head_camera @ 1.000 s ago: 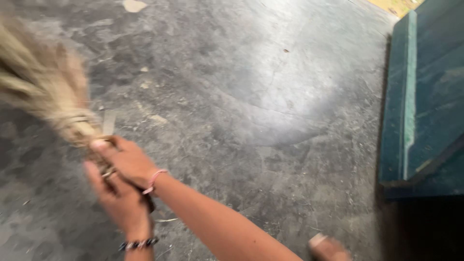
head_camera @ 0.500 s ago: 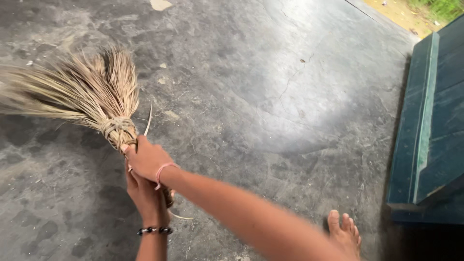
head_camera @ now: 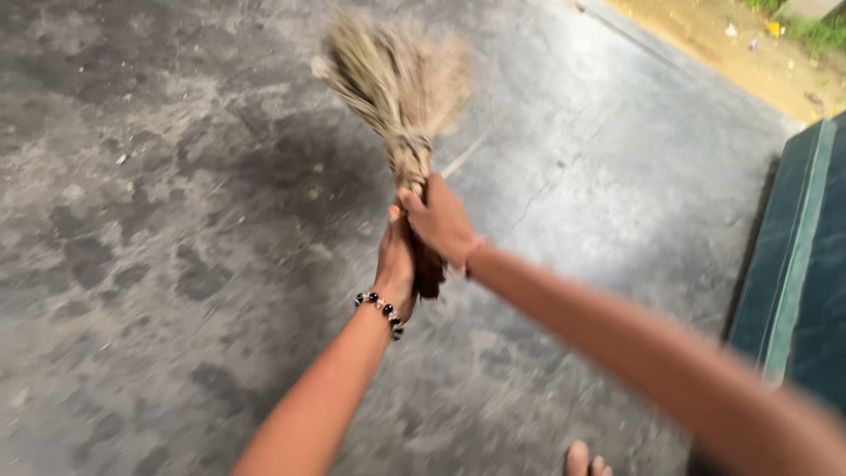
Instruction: The person sweeps the concrete floor by hand using a bundle of dried grass.
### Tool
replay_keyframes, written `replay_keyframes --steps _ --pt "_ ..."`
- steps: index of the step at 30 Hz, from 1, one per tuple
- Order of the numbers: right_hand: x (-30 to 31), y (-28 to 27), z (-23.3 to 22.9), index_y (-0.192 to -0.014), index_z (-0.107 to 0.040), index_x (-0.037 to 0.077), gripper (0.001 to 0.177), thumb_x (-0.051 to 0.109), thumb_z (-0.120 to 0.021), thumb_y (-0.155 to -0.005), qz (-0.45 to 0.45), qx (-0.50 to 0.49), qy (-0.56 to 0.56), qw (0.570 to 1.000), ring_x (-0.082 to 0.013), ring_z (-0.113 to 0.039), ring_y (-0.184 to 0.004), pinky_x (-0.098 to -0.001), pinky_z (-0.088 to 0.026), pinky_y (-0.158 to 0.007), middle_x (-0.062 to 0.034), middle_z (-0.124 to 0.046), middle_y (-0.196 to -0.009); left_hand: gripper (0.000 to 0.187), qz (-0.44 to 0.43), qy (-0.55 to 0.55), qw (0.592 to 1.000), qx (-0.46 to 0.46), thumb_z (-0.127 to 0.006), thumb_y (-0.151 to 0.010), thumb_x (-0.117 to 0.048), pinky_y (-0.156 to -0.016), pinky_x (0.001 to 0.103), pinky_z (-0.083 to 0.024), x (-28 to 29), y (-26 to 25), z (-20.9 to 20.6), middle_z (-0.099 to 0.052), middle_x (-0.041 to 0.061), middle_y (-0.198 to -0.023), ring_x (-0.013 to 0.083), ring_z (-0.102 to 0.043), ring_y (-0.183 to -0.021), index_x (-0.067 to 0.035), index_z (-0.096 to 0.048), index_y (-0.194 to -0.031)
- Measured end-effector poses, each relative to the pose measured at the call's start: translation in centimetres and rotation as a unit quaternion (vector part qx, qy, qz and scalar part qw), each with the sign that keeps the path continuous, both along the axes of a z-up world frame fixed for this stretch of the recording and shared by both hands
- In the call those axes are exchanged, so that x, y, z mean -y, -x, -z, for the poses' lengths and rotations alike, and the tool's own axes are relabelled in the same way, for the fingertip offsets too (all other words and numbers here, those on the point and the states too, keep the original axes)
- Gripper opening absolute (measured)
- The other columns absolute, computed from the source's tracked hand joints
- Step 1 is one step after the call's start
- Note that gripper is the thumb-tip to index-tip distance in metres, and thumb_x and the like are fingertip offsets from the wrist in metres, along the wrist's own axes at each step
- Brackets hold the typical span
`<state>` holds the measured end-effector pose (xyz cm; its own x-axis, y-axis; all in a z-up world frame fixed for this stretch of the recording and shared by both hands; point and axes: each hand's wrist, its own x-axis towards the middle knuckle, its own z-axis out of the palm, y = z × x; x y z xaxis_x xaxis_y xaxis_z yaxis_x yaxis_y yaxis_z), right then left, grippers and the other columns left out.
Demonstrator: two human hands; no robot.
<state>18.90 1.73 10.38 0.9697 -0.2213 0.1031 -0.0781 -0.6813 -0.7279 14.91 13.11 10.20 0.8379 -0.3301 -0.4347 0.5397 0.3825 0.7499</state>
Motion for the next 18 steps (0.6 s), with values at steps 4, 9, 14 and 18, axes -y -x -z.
replay_keyframes --steps 4,9,14,18 --pt "5.7 1.5 2.7 -0.125 -0.053 0.002 0.045 0.033 -0.059 -0.094 0.093 0.033 0.004 0.995 -0.0496 -0.064 -0.101 -0.0550 -0.049 -0.086 -0.0296 -0.070 -0.106 0.057 0.034 -0.038 0.999 -0.002 -0.033 -0.102 -0.055 -0.073 0.040 -0.056 6.9 -1.7 4.1 -0.070 0.008 -0.116 0.0237 -0.069 -0.096 -0.016 -0.055 -0.138" --pt "12.8 1.5 9.4 -0.132 -0.053 0.006 0.045 0.034 -0.058 -0.097 0.166 0.023 0.003 0.986 -0.0524 -0.062 -0.104 -0.0582 -0.047 -0.087 -0.0284 -0.070 -0.113 0.052 0.018 -0.184 0.977 0.108 -0.039 -0.103 -0.049 -0.103 0.035 -0.048 15.9 -2.2 13.0 -0.070 0.008 -0.134 0.0239 -0.064 -0.124 -0.019 -0.064 -0.136" --pt "10.3 0.2 17.0 -0.119 -0.059 0.007 0.026 0.030 -0.056 -0.106 0.031 0.071 0.301 0.950 -0.0400 -0.071 -0.083 -0.0508 -0.055 -0.070 -0.0310 -0.067 -0.126 0.071 0.008 -0.375 0.922 0.090 -0.031 -0.098 -0.069 -0.091 0.044 -0.055 13.1 -1.2 19.3 -0.072 0.018 -0.123 0.0345 -0.071 -0.112 -0.018 -0.062 -0.136" --pt "1.4 0.9 14.4 -0.137 -0.049 -0.001 0.054 0.031 -0.057 -0.095 -0.056 -0.087 -0.087 0.991 -0.0504 -0.067 -0.083 -0.0569 -0.053 -0.074 -0.0308 -0.069 -0.088 0.051 -0.344 -0.092 0.933 -0.057 -0.050 -0.105 -0.048 -0.076 0.037 -0.054 7.7 2.4 19.6 -0.067 0.014 -0.116 0.0227 -0.066 -0.098 -0.008 -0.062 -0.135"
